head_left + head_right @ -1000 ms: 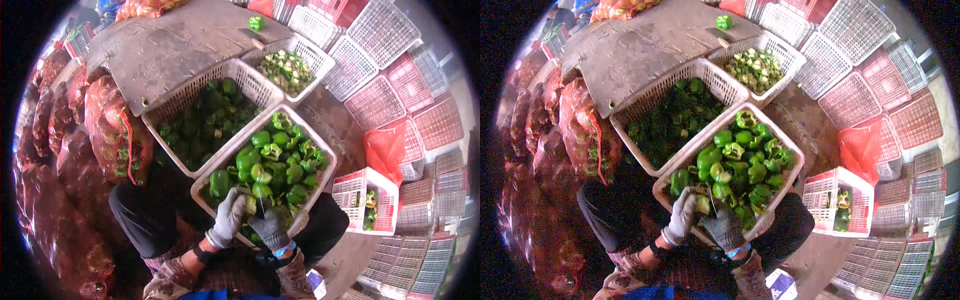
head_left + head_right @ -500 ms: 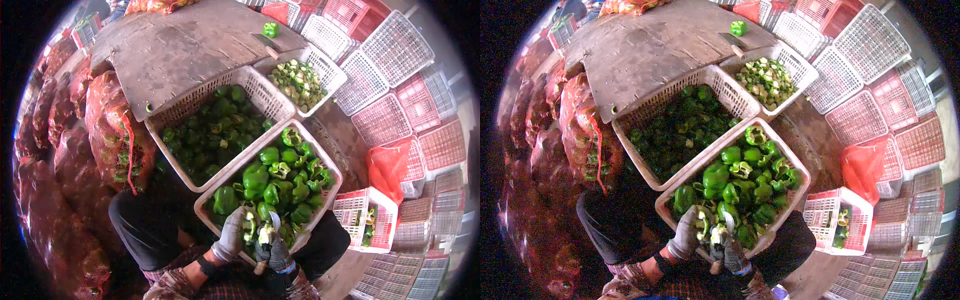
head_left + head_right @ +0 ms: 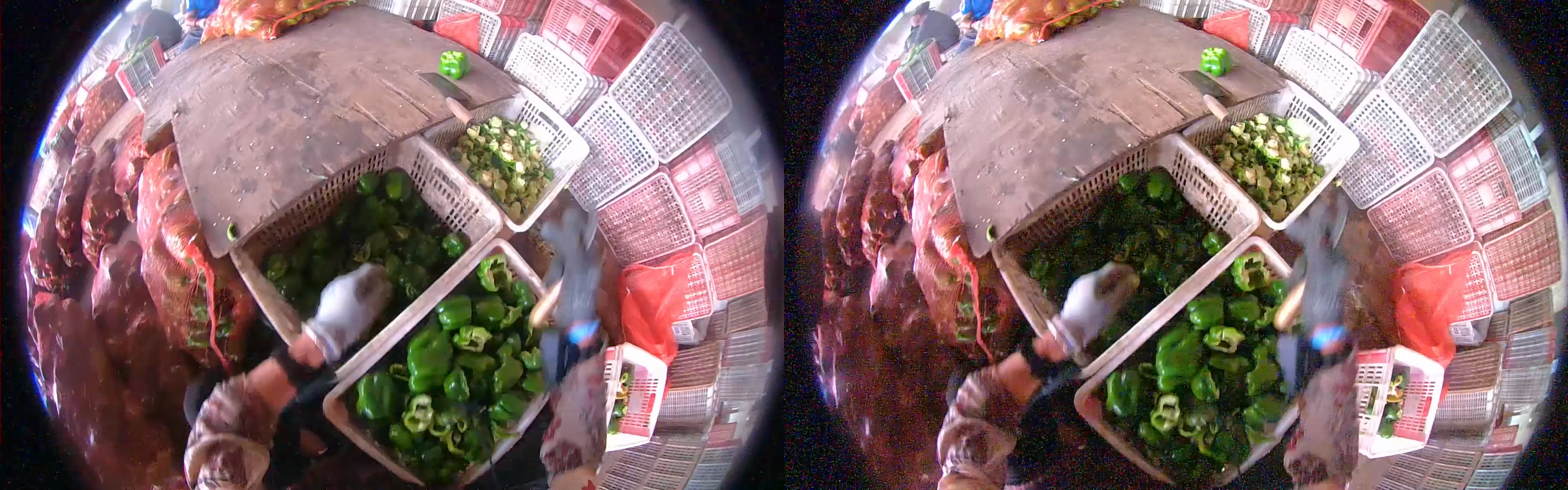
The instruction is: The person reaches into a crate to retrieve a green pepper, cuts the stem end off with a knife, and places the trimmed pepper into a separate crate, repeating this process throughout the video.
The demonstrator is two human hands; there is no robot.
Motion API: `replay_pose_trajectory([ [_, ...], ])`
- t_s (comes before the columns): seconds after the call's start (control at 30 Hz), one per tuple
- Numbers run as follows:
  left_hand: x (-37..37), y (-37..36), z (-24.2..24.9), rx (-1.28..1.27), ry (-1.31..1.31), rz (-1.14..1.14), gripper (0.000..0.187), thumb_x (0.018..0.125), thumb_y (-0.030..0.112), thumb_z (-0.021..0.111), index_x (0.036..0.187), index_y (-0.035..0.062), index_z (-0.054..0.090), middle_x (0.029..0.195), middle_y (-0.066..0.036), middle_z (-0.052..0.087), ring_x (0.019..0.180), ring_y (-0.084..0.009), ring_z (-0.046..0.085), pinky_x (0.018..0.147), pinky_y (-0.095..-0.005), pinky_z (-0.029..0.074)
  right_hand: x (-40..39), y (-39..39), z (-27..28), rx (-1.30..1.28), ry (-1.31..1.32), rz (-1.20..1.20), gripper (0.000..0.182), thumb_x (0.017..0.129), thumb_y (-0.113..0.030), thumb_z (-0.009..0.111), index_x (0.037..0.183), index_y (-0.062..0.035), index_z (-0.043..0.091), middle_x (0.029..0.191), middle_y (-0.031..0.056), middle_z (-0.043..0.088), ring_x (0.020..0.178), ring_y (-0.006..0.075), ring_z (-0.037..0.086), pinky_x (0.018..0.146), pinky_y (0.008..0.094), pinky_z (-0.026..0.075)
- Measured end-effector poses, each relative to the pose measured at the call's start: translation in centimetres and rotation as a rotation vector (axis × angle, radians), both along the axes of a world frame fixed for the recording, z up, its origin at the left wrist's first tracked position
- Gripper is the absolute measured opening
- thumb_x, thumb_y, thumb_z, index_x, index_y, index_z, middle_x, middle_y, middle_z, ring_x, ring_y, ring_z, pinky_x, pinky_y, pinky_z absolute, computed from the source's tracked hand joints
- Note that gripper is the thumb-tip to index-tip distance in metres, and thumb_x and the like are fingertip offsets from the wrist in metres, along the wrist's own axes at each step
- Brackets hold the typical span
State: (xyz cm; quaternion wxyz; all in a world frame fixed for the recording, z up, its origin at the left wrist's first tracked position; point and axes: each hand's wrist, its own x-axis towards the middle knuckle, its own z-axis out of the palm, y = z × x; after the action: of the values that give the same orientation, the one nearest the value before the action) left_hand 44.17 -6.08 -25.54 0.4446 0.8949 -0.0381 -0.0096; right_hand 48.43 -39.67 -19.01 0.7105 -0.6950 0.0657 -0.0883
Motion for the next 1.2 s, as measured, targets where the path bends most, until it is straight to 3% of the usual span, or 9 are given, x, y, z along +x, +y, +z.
replay_pose_trajectory([
  [0.1,9.2,1.4,-5.2,0.298,0.136,0.102,0.047,0.082,0.034,0.063,0.12,0.0071,0.056,0.112,-0.022,0.061,0.103,-0.0384,0.059,0.086,-0.0442,0.048,-7.8,5.2,-0.7,-0.268,0.269,-0.121,0.042,0.1,-0.031,0.043,0.134,-0.0065,0.048,0.095,0.0033,0.067,0.065,0.0093,0.057,0.047,0.0248,0.04],
  [0.3,21.1,-0.3,-16.0,0.435,0.206,0.21,0.082,0.077,0.038,0.069,0.143,0.013,0.029,0.132,-0.028,0.043,0.114,-0.0431,0.052,0.095,-0.0474,0.044,-13.2,7.9,-11.6,-0.074,0.389,-0.173,0.05,0.097,-0.029,0.052,0.142,-0.013,0.039,0.108,0.0047,0.062,0.077,0.0131,0.058,0.064,0.0256,0.048],
  [0.4,22.6,-0.9,-17.3,0.575,0.09,0.274,0.084,0.074,0.037,0.073,0.144,0.0193,0.029,0.127,-0.029,0.046,0.114,-0.0429,0.052,0.093,-0.048,0.045,-13.7,7.3,-14.4,0.048,0.338,-0.213,0.038,0.096,-0.023,0.054,0.13,-0.0068,0.05,0.107,0.0084,0.063,0.079,0.0172,0.061,0.066,0.0314,0.052],
  [0.53,22.2,0.3,-16.5,0.29,0.153,0.261,0.082,0.072,0.034,0.078,0.14,0.0186,0.034,0.123,-0.025,0.052,0.113,-0.0429,0.052,0.091,-0.0476,0.045,-13.7,7.6,-15.6,0.081,0.339,-0.262,0.03,0.097,-0.021,0.052,0.122,-0.0036,0.055,0.106,0.0097,0.064,0.083,0.02,0.063,0.072,0.0335,0.052],
  [0.67,16.7,0.4,-11.4,-0.307,-0.001,0.254,0.075,0.08,0.04,0.072,0.138,0.0114,0.035,0.124,-0.021,0.053,0.116,-0.0335,0.051,0.092,-0.0401,0.044,-12.7,6.8,-16.4,-0.211,0.288,-0.211,0.027,0.097,-0.021,0.052,0.116,-0.0032,0.058,0.1,0.0093,0.066,0.086,0.0214,0.063,0.075,0.0346,0.052],
  [0.73,12.8,0.6,-9.8,-0.686,-0.021,0.052,0.073,0.086,0.044,0.067,0.138,0.008,0.033,0.122,-0.014,0.054,0.115,-0.0218,0.049,0.095,-0.034,0.042,-11.8,7.4,-14.5,-0.035,0.295,-0.202,0.028,0.098,-0.023,0.051,0.114,-0.0031,0.06,0.099,0.0105,0.068,0.087,0.0236,0.064,0.075,0.036,0.051],
  [0.9,-2.0,-1.9,3.3,-0.892,-0.074,-0.073,0.078,0.089,0.046,0.061,0.145,0.0083,0.022,0.132,-0.011,0.047,0.12,-0.0204,0.046,0.103,-0.0353,0.037,-12.5,6.5,-12.3,-0.645,0.015,-0.104,0.029,0.098,-0.027,0.047,0.104,-0.0038,0.064,0.093,0.0187,0.068,0.081,0.03,0.066,0.066,0.0385,0.051],
  [1.0,-8.9,-3.2,4.0,-0.996,-0.138,-0.036,0.074,0.094,0.042,0.055,0.147,0.0072,0.016,0.132,-0.011,0.047,0.122,-0.0213,0.046,0.105,-0.0352,0.035,-16.8,10.1,0.2,-0.445,0.17,0.22,0.026,0.097,-0.027,0.048,0.098,-0.008,0.066,0.089,0.0163,0.068,0.078,0.0342,0.065,0.066,0.0419,0.051],
  [1.2,-17.2,-5.1,3.4,-0.754,-0.281,0.01,0.072,0.093,0.03,0.06,0.146,0.0011,0.021,0.131,-0.013,0.048,0.118,-0.0225,0.049,0.102,-0.0348,0.037,-23.3,13.1,2.3,-0.749,-0.032,0.4,0.02,0.092,-0.025,0.054,0.084,-0.0094,0.064,0.07,0.015,0.064,0.063,0.0356,0.062,0.055,0.0456,0.047],
])
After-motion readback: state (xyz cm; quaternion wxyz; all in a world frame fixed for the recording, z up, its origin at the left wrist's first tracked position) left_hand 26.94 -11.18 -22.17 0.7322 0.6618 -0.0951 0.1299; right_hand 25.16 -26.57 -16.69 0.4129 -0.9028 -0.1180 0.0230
